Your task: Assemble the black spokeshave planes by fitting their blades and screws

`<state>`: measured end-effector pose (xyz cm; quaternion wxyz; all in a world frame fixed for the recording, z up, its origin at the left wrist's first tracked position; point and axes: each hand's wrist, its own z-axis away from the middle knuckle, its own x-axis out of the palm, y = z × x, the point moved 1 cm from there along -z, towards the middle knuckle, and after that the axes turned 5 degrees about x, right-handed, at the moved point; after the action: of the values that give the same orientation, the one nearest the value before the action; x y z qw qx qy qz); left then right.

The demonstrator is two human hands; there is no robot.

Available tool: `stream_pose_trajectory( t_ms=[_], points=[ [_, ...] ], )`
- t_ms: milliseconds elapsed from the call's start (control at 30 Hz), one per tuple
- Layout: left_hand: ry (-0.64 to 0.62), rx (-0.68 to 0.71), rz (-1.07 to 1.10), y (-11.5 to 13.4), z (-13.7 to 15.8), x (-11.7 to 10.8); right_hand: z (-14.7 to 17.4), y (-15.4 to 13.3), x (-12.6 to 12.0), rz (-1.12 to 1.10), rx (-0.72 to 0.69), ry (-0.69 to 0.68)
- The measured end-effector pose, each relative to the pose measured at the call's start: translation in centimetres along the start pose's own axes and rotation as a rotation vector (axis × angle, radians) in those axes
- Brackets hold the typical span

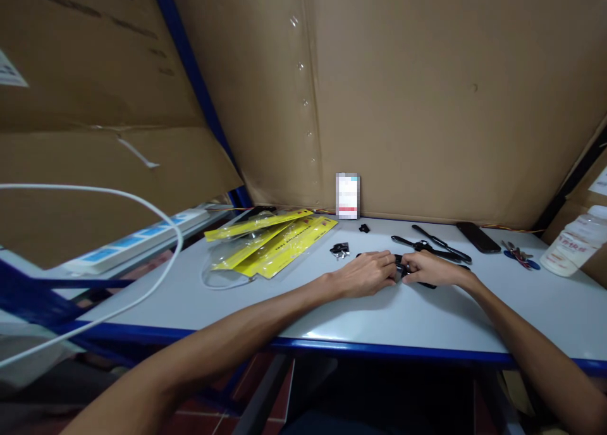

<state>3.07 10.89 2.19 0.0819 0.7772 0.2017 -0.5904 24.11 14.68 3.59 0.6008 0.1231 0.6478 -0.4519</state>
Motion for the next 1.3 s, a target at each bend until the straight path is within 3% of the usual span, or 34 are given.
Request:
stream_pose_trajectory(
  t_ms=[267, 467, 633, 967, 1300],
  points=[
    [0.01, -0.006, 0.037, -0.6, 0.0, -0.3, 0.1, 0.5, 0.1, -0.023, 0.006, -0.01],
    [0.013, -0.161, 0.095, -2.0, 0.6, 0.1, 0.5, 0.4, -0.2, 0.055, 0.001, 0.018],
    [-0.026, -0.197, 0.167, -2.7, 0.8, 0.5, 0.7, 0.1, -0.5, 0.087, -0.015, 0.014],
    [-0.034, -0.222, 0.27, -2.4, 0.7, -0.2, 1.1, -1.8, -0.3, 0.126, 0.114, 0.038],
    [-0.031, -0.31, 0.301, -2.0, 0.3, 0.3, 1.0, -2.1, -0.1, 0.224, 0.103, 0.053]
  ],
)
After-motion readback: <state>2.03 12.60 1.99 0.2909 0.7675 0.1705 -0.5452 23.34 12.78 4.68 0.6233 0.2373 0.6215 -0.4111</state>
